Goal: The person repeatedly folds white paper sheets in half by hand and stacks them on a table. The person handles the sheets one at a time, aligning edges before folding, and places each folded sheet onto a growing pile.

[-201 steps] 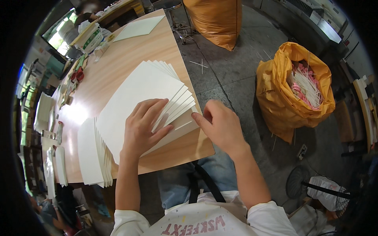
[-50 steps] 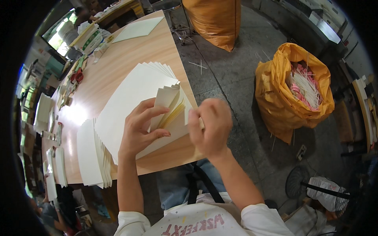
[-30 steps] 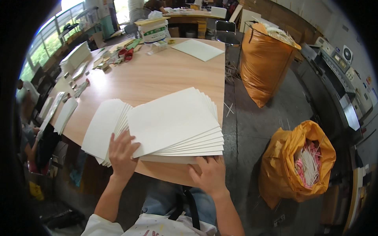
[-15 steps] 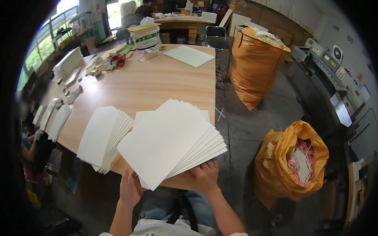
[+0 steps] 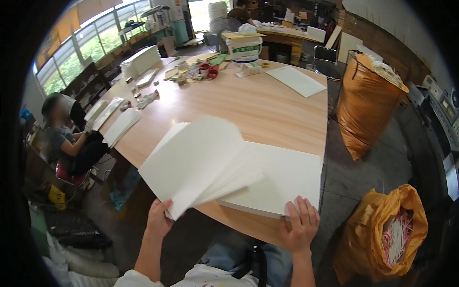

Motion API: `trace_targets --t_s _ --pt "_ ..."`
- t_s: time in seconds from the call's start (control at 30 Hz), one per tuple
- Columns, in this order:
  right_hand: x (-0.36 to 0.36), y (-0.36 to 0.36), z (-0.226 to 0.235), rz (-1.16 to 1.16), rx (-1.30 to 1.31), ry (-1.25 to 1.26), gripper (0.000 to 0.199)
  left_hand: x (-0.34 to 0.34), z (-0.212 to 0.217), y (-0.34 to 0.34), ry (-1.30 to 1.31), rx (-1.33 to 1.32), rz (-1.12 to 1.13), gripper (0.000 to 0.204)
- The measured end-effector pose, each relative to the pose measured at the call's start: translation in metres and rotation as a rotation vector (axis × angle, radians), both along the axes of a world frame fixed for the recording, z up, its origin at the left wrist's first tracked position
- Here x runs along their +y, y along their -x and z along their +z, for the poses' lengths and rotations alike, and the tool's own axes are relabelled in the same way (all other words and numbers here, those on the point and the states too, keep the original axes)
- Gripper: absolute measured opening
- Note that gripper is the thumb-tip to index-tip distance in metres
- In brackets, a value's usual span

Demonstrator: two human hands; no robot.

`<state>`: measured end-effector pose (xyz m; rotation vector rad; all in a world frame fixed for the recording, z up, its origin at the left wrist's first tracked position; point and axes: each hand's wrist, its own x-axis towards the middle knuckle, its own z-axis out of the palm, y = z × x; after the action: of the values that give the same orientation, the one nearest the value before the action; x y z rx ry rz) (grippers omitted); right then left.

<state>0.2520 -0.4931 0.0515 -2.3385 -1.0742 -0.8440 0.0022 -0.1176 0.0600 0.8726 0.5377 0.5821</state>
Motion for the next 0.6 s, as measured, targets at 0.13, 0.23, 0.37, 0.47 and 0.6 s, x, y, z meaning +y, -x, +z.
trace_targets --t_s 0.13,0.23,0.37,0.47,0.6 --pt "0.003 0.001 0.001 -0.003 0.007 -0.015 0.046 0.074 -0.019 0.017 -0.087 -0.036 0.155 0.039" --pt "0.003 0.001 0.001 -0.005 -0.001 -0.01 0.047 0.101 -0.016 0.009 -0.084 -0.007 0.182 0.038" --pt "0.002 0.0 0.0 -0.009 0.006 -0.004 0.047 0.112 -0.028 0.0 -0.044 0.075 0.161 0.039" --pt "0.0 -0.001 -0.001 -0.015 0.002 -0.012 0.047 0.101 -0.022 -0.009 -0.042 0.166 0.138 0.041" --pt "0.001 0.0 -0.001 -0.015 0.0 -0.024 0.047 0.107 -0.014 -0.01 -0.084 0.233 0.088 0.042"
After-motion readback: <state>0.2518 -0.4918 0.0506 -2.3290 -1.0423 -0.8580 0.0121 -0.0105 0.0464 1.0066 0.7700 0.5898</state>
